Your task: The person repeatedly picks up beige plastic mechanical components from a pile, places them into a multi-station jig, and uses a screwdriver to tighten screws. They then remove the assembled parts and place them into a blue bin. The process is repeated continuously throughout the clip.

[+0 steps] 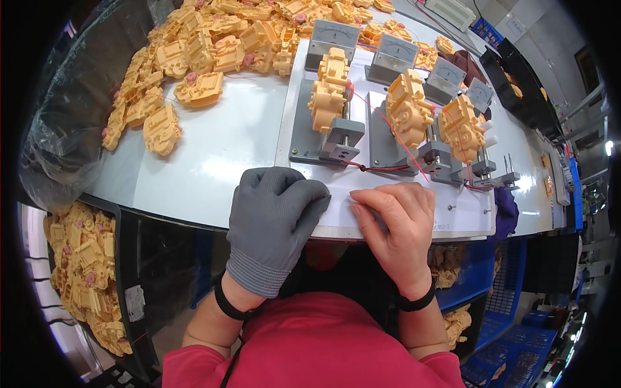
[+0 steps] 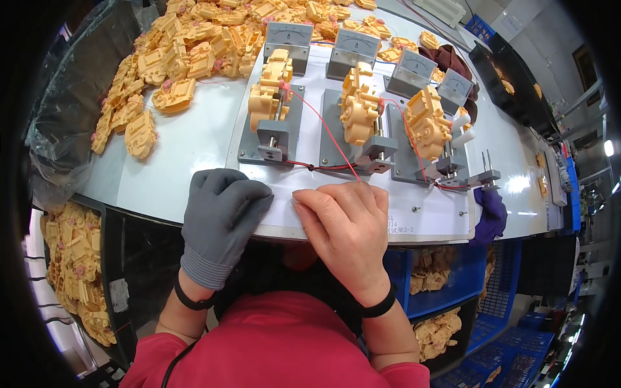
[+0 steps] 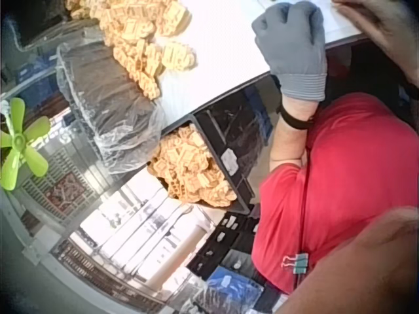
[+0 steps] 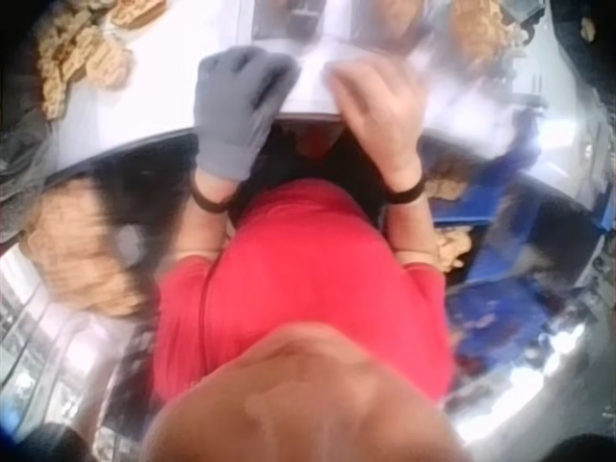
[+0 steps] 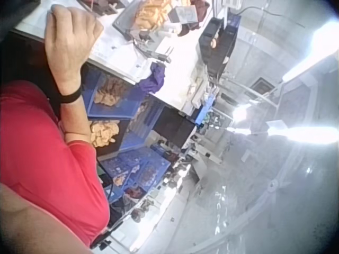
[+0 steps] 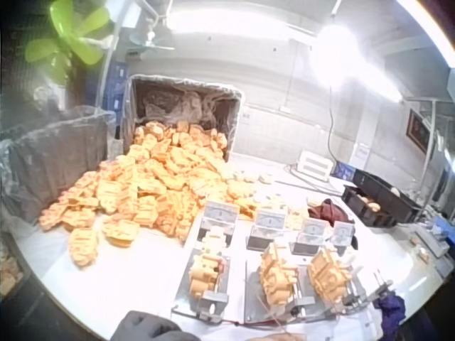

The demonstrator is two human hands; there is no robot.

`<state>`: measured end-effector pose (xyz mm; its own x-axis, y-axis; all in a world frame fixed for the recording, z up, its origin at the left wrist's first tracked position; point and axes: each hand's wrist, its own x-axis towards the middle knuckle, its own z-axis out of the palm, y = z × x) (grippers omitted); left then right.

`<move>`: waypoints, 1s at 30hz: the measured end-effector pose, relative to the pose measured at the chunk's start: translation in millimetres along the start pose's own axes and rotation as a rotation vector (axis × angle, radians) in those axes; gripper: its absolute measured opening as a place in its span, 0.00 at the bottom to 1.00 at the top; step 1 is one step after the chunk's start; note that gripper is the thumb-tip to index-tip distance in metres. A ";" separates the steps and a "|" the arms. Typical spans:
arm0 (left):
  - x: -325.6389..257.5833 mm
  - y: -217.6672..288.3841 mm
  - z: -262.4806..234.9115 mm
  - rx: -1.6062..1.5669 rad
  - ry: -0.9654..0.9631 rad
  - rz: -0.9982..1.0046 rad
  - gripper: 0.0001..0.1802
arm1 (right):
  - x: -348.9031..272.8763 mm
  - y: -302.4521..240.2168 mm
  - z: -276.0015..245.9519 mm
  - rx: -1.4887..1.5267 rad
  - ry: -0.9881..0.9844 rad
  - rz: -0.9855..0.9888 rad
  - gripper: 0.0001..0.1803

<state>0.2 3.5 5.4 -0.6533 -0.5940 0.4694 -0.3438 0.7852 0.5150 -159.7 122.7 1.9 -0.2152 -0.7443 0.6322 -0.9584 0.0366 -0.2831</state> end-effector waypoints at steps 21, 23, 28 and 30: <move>-3.7 0.8 1.6 -0.033 0.021 0.001 0.08 | 0.3 -1.3 -1.0 0.006 0.020 -0.007 0.10; -3.4 0.2 1.7 -0.025 0.024 0.007 0.08 | 0.1 -0.5 -1.3 0.006 0.024 -0.011 0.10; -1.9 -1.3 3.0 -0.004 0.031 0.038 0.08 | 0.1 0.2 -1.1 0.019 0.040 -0.016 0.10; -1.2 1.4 0.9 0.001 0.027 0.034 0.07 | -0.1 -0.3 -1.9 0.021 0.043 -0.017 0.10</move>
<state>-0.1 5.4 4.9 -0.6461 -0.5712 0.5063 -0.3220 0.8054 0.4977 -159.7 124.0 3.2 -0.2075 -0.7157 0.6669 -0.9578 0.0102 -0.2872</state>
